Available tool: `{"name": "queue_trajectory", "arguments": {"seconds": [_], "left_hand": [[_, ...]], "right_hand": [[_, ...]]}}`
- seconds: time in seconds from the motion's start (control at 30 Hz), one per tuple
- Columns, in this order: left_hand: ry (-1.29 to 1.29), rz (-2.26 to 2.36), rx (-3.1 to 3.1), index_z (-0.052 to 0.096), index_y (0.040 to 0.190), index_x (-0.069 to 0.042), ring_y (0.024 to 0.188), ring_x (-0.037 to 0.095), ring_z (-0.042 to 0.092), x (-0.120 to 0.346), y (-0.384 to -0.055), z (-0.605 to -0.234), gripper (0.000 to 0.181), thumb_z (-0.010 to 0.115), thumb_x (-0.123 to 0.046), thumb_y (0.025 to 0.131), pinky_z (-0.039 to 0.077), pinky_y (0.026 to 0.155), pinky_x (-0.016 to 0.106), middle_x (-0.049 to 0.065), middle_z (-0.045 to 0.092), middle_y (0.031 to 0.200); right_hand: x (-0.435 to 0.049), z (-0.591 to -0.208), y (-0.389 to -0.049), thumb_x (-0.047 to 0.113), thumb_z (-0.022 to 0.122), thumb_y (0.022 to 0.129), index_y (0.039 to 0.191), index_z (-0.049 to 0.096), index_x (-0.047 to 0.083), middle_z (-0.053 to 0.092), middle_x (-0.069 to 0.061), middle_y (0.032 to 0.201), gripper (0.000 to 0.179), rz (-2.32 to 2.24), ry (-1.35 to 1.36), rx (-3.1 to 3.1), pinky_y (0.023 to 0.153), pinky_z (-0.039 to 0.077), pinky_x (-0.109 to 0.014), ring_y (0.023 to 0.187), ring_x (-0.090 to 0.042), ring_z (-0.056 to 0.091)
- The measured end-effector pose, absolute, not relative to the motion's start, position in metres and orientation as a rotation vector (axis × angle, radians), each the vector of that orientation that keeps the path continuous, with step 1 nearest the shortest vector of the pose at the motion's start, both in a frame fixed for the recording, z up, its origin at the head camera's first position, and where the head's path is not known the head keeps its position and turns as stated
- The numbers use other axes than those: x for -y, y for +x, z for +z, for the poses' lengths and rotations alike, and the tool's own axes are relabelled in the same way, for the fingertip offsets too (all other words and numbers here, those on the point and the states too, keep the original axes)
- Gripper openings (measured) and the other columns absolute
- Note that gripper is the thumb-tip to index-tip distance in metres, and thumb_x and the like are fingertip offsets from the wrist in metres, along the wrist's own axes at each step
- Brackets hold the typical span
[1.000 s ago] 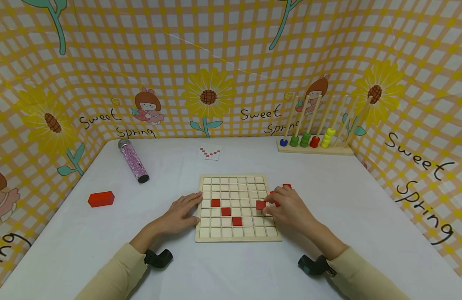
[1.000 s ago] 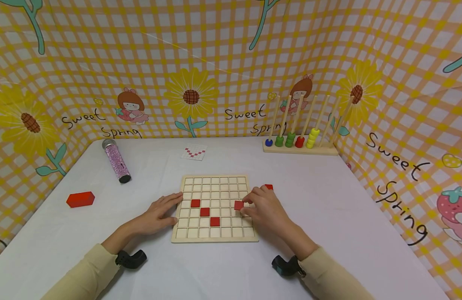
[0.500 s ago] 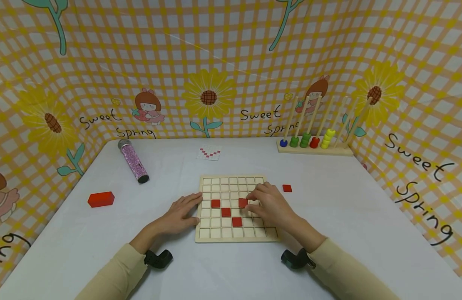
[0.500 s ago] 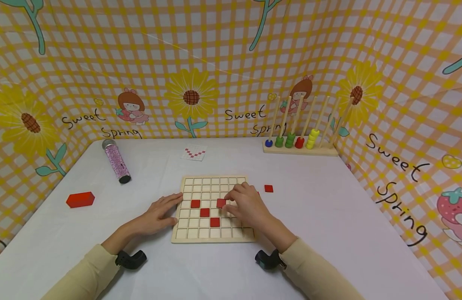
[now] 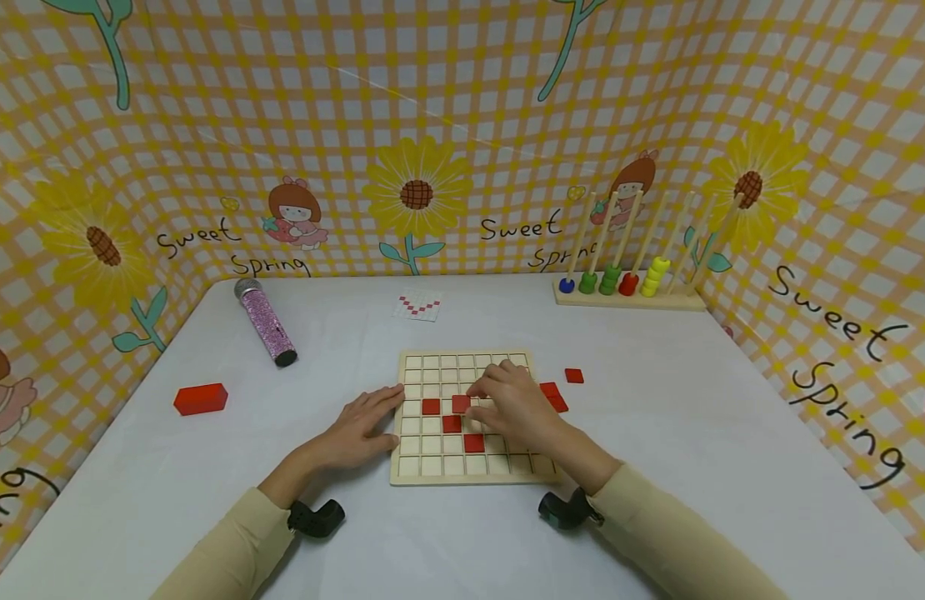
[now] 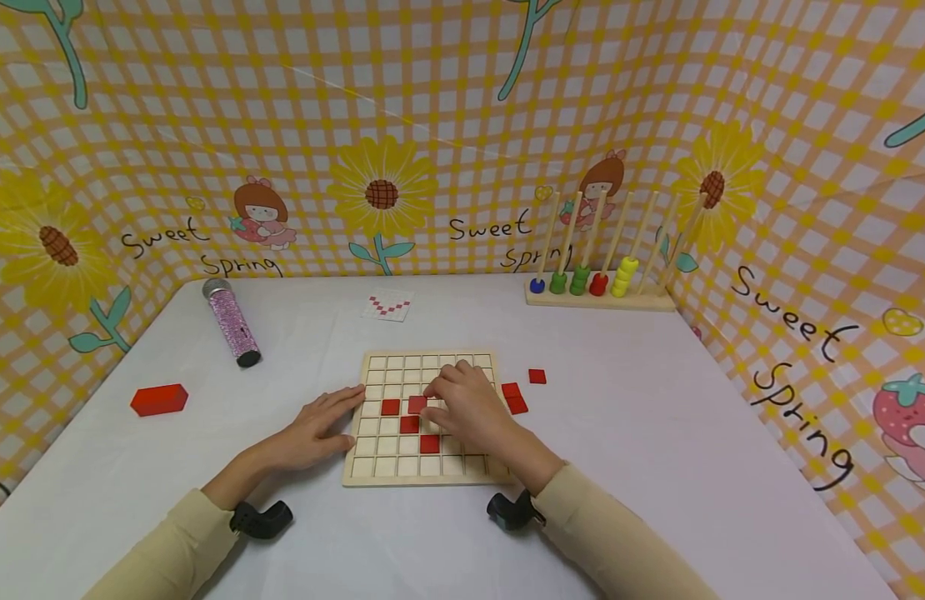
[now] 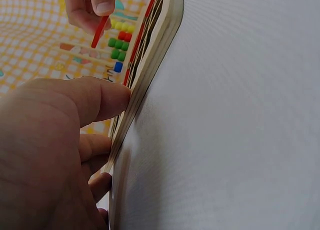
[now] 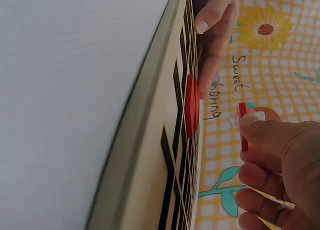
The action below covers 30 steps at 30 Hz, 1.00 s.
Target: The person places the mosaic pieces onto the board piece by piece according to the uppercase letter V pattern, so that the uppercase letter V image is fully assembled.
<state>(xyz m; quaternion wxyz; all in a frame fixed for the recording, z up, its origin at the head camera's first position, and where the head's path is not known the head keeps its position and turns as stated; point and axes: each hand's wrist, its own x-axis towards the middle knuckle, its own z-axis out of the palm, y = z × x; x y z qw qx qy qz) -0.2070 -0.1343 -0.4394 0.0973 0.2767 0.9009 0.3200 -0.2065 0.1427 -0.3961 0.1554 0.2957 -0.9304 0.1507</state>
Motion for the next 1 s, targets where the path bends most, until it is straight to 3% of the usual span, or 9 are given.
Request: {"name": "queue_trajectory", "arguments": {"seconds": [0.7,1.0], "left_hand": [[0.811,0.96,-2.662,0.028,0.148,-0.006,0.147,0.033,0.013,0.134,-0.207,-0.439,0.067,0.056,-0.023,0.089,0.007,0.117,0.059,0.006,0.02,0.159],[0.814,0.954,-2.659,0.027,0.149,-0.006,0.147,0.032,0.012,0.134,-0.207,-0.439,0.068,0.055,-0.024,0.09,0.006,0.117,0.058,0.006,0.02,0.159]], "right_hand": [[-0.114,-0.398,-0.219,0.03,0.076,0.078,0.096,0.073,0.011,0.067,-0.001,0.092,0.027,0.43,0.881,2.686,0.084,0.048,-0.034,0.091,-0.019,0.054],[-0.107,-0.401,-0.224,0.03,0.075,0.079,0.095,0.073,0.013,0.067,0.0,0.094,0.023,0.42,0.895,2.695,0.079,0.045,-0.031,0.088,-0.018,0.052]]}}
